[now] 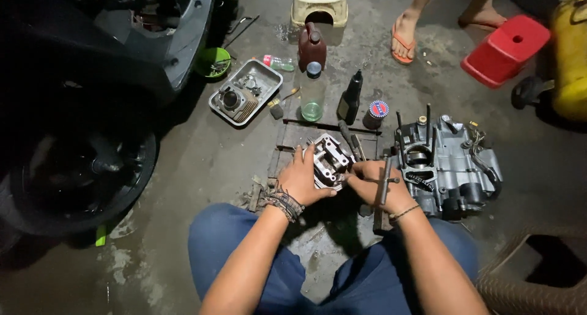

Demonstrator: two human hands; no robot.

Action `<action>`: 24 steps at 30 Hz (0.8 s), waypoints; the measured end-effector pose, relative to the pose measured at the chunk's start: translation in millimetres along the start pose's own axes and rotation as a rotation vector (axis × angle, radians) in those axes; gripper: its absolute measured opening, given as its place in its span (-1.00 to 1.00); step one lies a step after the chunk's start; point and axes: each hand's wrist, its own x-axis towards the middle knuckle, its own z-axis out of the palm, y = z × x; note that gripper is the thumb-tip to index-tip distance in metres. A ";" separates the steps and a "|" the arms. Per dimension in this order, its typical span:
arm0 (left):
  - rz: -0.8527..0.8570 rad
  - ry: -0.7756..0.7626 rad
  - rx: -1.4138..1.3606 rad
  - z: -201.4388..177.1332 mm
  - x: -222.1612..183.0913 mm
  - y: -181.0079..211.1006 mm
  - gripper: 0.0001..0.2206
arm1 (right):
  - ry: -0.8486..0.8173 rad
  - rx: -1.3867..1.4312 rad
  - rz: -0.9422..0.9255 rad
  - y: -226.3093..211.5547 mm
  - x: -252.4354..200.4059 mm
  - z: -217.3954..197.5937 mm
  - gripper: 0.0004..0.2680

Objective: A person is repairing a motorcycle engine cylinder head using a small metal tool while sitting on the floor.

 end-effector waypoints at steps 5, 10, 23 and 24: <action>0.011 -0.001 0.005 1.8 2.2 -2.1 0.13 | -0.003 0.032 0.010 -3.7 -3.8 -0.7 -0.77; 0.013 0.004 -0.005 1.8 -0.5 -2.1 0.11 | -0.014 -0.023 0.040 7.0 1.7 0.7 -0.73; 0.022 0.034 0.006 4.9 4.4 -3.9 0.15 | 0.017 -0.039 -0.028 4.1 -0.7 5.5 -0.78; 0.016 0.033 0.015 5.4 4.9 -3.6 0.15 | -0.015 -0.031 -0.006 6.5 -0.5 6.0 -0.78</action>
